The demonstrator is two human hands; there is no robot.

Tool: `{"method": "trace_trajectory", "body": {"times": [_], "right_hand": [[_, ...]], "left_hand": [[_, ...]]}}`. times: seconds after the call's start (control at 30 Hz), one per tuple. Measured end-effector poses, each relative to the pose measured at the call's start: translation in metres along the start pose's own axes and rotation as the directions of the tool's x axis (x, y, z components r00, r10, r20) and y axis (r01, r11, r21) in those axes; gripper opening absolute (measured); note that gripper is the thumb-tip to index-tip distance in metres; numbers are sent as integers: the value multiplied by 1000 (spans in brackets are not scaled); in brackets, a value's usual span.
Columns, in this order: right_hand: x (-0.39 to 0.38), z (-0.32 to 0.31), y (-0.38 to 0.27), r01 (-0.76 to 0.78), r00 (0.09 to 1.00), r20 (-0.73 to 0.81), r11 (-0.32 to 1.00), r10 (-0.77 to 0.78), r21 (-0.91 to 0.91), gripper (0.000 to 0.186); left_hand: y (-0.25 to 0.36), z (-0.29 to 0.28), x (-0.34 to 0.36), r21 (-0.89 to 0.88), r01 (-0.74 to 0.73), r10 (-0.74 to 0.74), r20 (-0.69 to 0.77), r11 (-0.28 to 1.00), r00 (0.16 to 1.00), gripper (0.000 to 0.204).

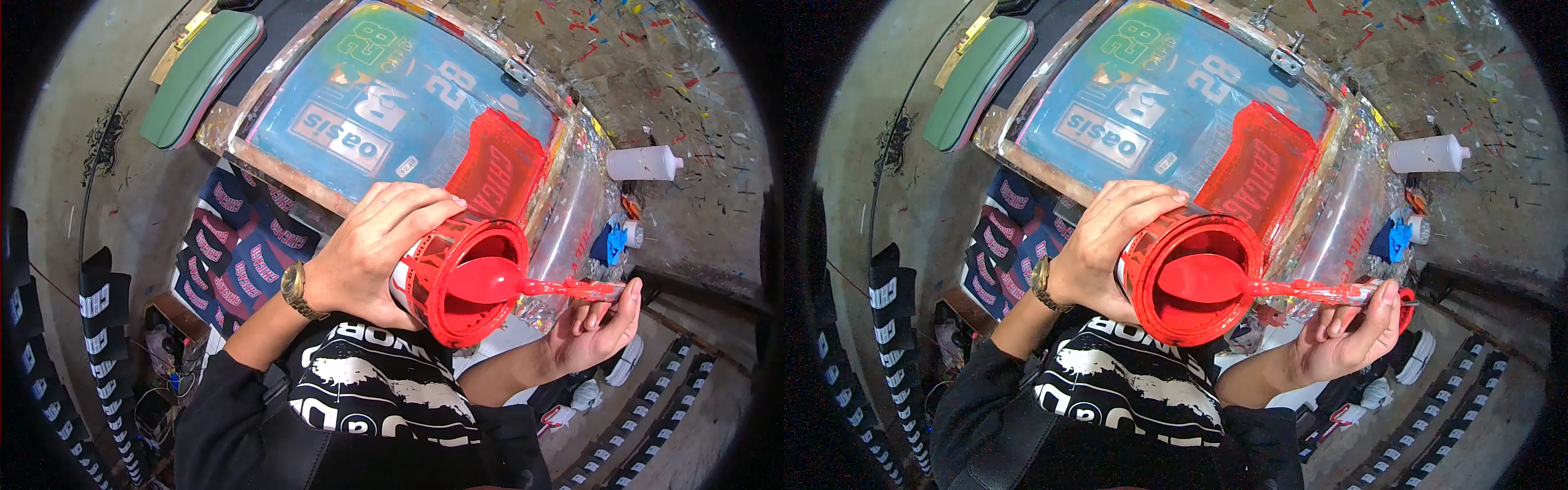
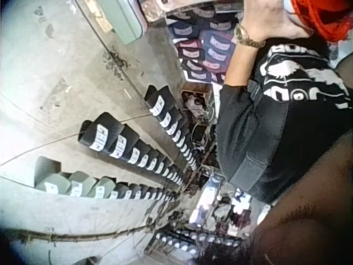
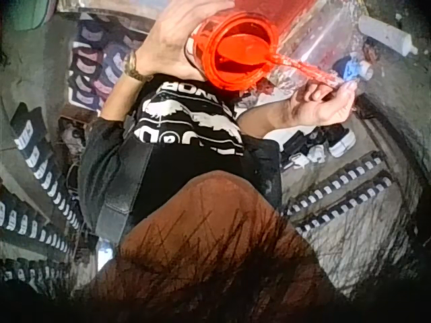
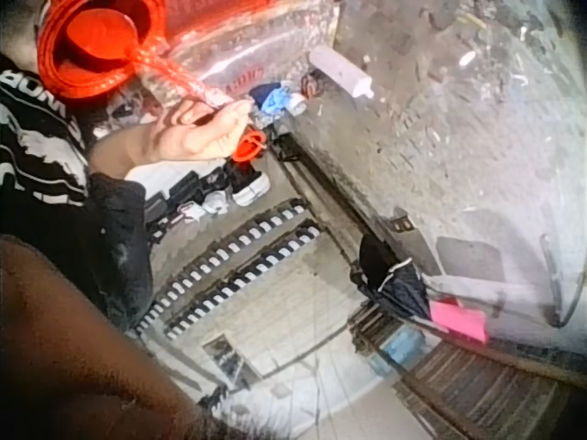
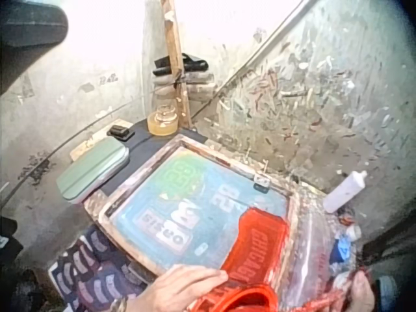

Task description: The person mixes red ink in a container using a small spatula and transfers some ink between two containers on a work table.

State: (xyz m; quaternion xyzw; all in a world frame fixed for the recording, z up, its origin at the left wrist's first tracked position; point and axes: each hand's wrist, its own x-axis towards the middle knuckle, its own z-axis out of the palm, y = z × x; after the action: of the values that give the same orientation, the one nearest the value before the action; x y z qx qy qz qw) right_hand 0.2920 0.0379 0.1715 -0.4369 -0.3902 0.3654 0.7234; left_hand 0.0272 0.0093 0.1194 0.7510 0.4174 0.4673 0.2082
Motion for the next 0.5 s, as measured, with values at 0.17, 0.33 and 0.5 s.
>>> {"method": "trace_trajectory", "body": {"times": [0.17,0.33,0.5], "right_hand": [[-12,8,-2,309,930,263,934,-257,-178,28],[-15,32,-13,526,697,655,830,-293,-188,27],[-15,38,-18,552,512,841,817,-172,-169,32]], "left_hand": [[-14,8,-1,-28,-39,38,-23,999,999,106],[-23,20,-26,-50,-9,-1,-187,999,982,97],[-29,25,-33,-32,17,-25,-273,999,962,95]]}}
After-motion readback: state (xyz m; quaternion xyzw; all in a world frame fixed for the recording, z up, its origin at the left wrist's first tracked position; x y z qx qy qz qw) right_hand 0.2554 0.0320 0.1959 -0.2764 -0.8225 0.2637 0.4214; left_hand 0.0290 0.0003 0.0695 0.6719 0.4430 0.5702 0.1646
